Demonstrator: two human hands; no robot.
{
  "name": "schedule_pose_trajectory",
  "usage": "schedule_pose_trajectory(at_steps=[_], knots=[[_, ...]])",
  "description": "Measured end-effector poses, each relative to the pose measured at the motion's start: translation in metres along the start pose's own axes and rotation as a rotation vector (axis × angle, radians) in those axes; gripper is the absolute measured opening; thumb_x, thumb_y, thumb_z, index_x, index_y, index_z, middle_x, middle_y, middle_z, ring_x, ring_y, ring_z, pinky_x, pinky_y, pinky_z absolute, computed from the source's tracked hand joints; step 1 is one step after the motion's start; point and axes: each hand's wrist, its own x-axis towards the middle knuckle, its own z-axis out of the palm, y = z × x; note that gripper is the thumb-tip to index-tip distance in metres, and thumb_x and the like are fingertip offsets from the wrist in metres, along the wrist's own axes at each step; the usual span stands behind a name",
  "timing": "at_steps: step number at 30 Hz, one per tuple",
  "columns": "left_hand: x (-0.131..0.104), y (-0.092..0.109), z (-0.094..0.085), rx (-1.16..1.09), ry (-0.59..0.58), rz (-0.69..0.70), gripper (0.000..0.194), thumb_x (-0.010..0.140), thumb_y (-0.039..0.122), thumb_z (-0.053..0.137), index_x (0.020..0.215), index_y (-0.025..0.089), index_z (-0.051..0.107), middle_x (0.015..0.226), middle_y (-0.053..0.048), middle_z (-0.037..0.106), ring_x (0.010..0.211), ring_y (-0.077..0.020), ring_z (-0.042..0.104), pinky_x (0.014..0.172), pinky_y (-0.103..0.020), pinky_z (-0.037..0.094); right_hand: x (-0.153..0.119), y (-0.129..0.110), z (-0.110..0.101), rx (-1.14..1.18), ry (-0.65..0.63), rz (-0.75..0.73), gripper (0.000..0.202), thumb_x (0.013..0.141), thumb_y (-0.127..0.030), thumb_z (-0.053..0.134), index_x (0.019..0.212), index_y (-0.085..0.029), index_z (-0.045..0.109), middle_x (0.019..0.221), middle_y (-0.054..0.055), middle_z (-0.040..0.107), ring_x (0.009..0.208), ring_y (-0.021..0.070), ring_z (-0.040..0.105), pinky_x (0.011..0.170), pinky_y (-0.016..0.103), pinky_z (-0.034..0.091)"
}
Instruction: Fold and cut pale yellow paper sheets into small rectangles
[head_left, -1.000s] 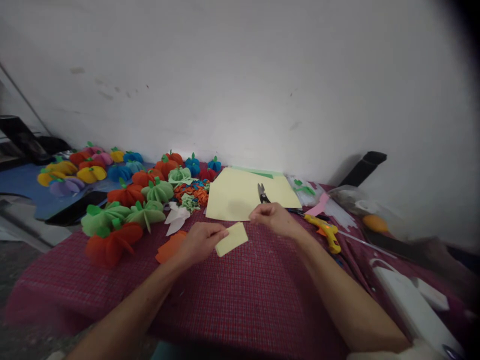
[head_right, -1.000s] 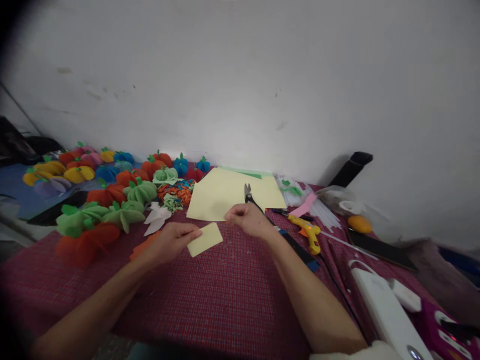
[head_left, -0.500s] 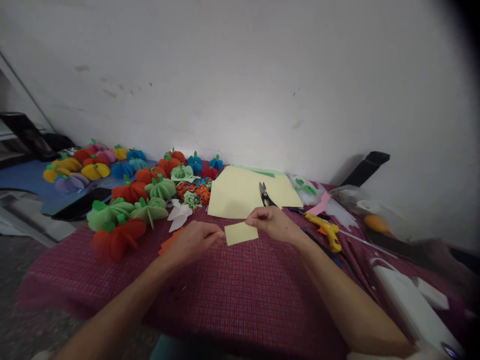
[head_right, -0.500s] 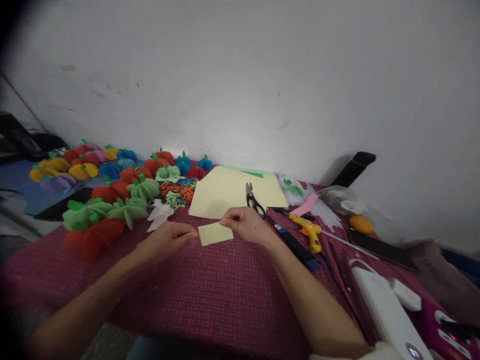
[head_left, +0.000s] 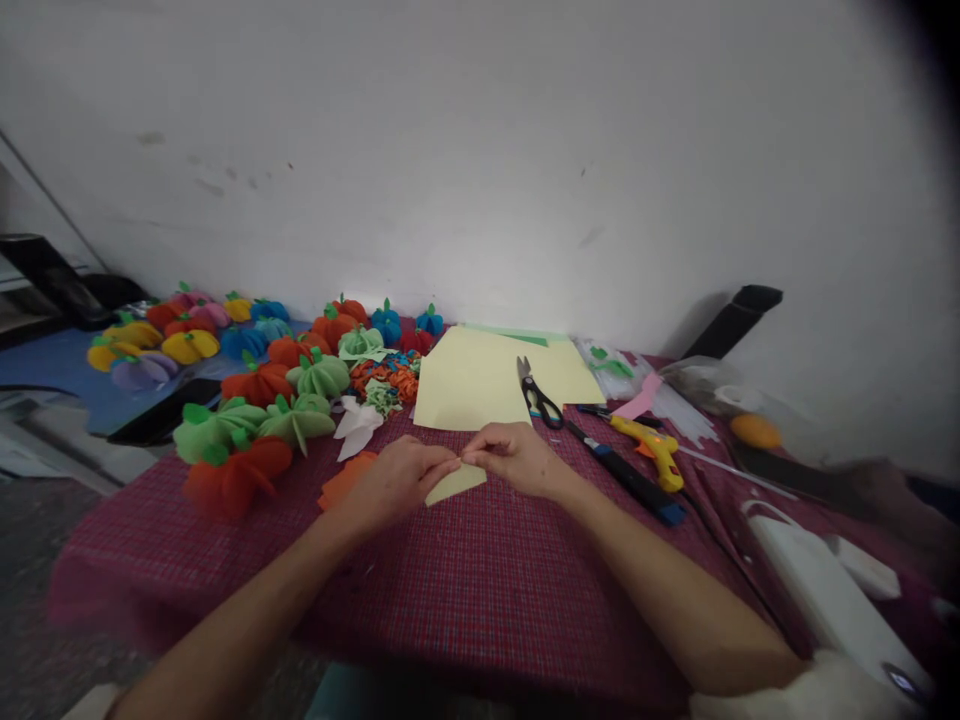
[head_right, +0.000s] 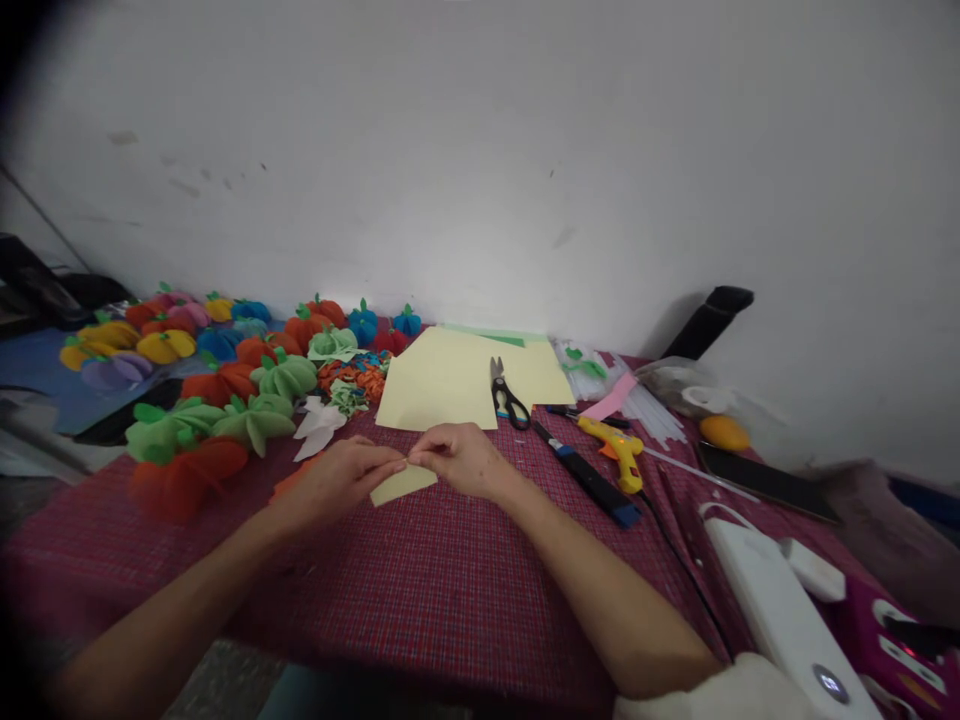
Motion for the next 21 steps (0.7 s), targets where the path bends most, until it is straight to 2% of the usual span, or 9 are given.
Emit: schedule_pose_trajectory(at_steps=[7,9,12,16,21], knots=[[-0.016,-0.014,-0.006,-0.023,0.006,-0.160,0.039,0.085,0.038,0.033,0.068,0.018,0.061,0.058,0.000,0.055,0.055,-0.0118,0.045,0.052,-0.022,0.025,0.000,0.007,-0.027,-0.023,0.070,0.087,0.021,0.077,-0.031,0.051,0.077,-0.015,0.064,0.072,0.002,0.062,0.066,0.0118,0.054,0.062,0.024,0.041],[-0.017,-0.012,-0.006,-0.036,0.007,-0.165,0.038,0.085,0.037,0.034,0.066,0.018,0.060,0.058,0.000,0.055,0.055,-0.0117,0.046,0.052,-0.022,0.026,-0.001,0.003,-0.023,0.048,0.039,0.078,0.022,0.076,-0.034,0.053,0.085,-0.016,0.063,0.080,0.003,0.063,0.073,0.0126,0.056,0.066,0.025,0.043],[-0.015,-0.003,-0.003,-0.032,0.008,-0.141,0.036,0.084,0.036,0.037,0.063,0.018,0.059,0.057,0.001,0.055,0.054,-0.0117,0.045,0.052,-0.022,0.025,-0.001,-0.002,-0.007,0.110,-0.032,0.050,0.028,0.072,-0.035,0.058,0.093,-0.017,0.061,0.087,0.003,0.063,0.076,0.0128,0.056,0.067,0.025,0.043],[-0.011,0.008,0.001,0.021,-0.040,-0.089,0.034,0.085,0.034,0.037,0.066,0.018,0.061,0.058,0.001,0.057,0.053,-0.0113,0.046,0.052,-0.022,0.023,-0.001,-0.001,0.008,-0.050,-0.078,0.003,0.018,0.078,-0.028,0.051,0.079,-0.017,0.065,0.073,0.001,0.063,0.064,0.0100,0.054,0.059,0.021,0.040],[-0.010,0.007,0.003,0.005,-0.067,-0.086,0.035,0.085,0.037,0.037,0.066,0.018,0.060,0.055,0.002,0.055,0.049,-0.0097,0.042,0.049,-0.022,0.020,-0.002,0.000,0.009,-0.182,-0.071,-0.072,0.016,0.078,-0.025,0.051,0.077,-0.018,0.065,0.070,0.000,0.062,0.059,0.0087,0.052,0.054,0.020,0.035]])
